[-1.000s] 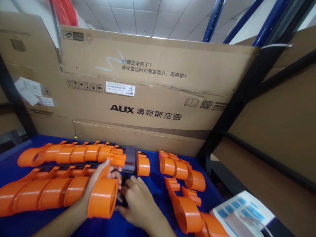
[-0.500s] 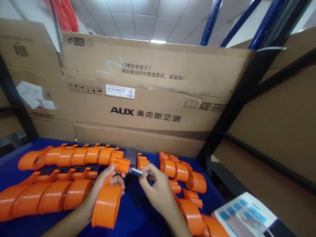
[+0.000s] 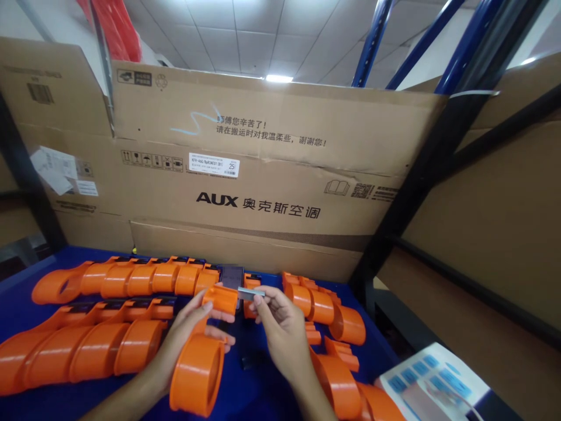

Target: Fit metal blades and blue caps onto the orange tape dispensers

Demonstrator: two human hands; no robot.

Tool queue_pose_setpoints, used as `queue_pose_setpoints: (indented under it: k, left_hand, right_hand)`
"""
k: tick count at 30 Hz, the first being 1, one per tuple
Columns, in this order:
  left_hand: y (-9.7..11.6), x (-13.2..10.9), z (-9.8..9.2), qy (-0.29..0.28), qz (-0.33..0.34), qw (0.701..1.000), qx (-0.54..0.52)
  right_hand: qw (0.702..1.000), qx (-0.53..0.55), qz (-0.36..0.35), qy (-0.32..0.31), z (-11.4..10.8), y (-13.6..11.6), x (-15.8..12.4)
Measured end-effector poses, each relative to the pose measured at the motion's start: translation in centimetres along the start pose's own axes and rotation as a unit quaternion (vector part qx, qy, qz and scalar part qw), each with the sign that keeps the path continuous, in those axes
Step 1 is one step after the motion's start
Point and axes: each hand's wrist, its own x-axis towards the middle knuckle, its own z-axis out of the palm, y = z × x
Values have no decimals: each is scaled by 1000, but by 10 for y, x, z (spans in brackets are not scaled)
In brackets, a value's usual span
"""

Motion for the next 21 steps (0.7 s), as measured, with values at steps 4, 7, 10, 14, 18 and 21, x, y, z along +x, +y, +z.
queue_pose_setpoints:
  k: [4, 7, 10, 14, 18, 21]
  left_hand:
    - [0, 1, 0, -4, 2, 1000, 2]
    - [-2, 1, -1, -6, 5, 1000, 6]
    - [-5, 1, -2, -9, 4, 1000, 11]
    - [-7, -1, -2, -11, 9, 1000, 15]
    - [-6, 0, -2, 27, 8, 1000, 0]
    - [-4, 3, -4, 46, 14, 999, 2]
  right_hand:
    - [1000, -7, -9, -11, 0, 0, 0]
    - [1000, -13, -17, -14, 1, 2, 1]
    - [999, -14, -16, -27, 3, 7, 0]
    - [999, -21, -22, -33, 7, 14, -2]
    - [998, -47, -35, 13, 9, 17, -3]
    - [996, -57, -43, 44, 7, 19, -2]
